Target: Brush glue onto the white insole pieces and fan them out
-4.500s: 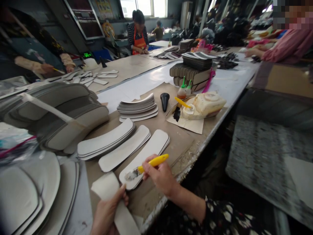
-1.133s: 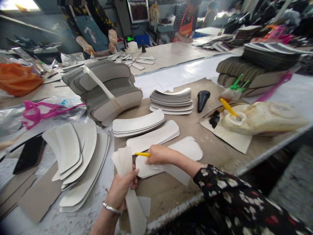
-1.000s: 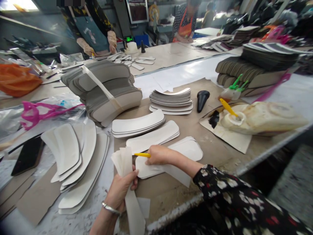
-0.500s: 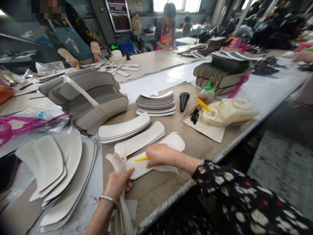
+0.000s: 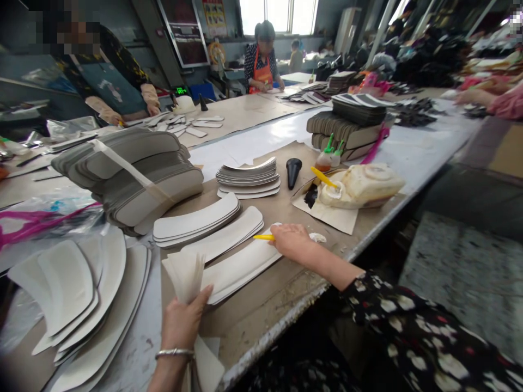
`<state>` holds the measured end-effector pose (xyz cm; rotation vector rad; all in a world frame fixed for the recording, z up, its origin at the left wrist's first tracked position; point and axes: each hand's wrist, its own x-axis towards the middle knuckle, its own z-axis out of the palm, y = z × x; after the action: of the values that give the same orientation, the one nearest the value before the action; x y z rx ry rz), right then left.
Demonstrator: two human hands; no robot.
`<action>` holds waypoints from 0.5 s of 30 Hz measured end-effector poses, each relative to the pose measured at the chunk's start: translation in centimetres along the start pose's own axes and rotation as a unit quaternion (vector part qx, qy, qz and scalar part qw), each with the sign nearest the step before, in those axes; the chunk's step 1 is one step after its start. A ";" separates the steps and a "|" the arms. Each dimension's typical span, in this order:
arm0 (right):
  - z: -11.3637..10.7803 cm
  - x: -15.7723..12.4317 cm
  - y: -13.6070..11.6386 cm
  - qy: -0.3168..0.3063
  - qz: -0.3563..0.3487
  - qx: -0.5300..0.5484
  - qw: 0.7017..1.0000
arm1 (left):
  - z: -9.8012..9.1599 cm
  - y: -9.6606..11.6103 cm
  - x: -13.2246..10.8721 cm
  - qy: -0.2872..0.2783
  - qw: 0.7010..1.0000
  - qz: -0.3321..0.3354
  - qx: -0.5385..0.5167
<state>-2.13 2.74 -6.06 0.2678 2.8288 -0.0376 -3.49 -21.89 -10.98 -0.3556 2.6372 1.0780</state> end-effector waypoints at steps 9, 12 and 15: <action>1.6 1.3 1.0 -0.006 -0.011 0.022 1.000 | 0.0 1.4 -1.3 0.068 0.997 0.034 0.010; 1.6 1.4 1.1 -0.010 -0.013 0.029 0.999 | -0.4 2.2 -1.7 0.050 0.998 0.019 0.027; 1.5 1.5 1.2 -0.015 -0.014 0.034 0.999 | -0.7 2.5 -1.9 0.042 0.999 -0.002 0.034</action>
<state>-2.89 4.07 -7.91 0.2407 2.8042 -0.1415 -2.66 -20.40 -8.24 -0.4005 2.7383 0.9886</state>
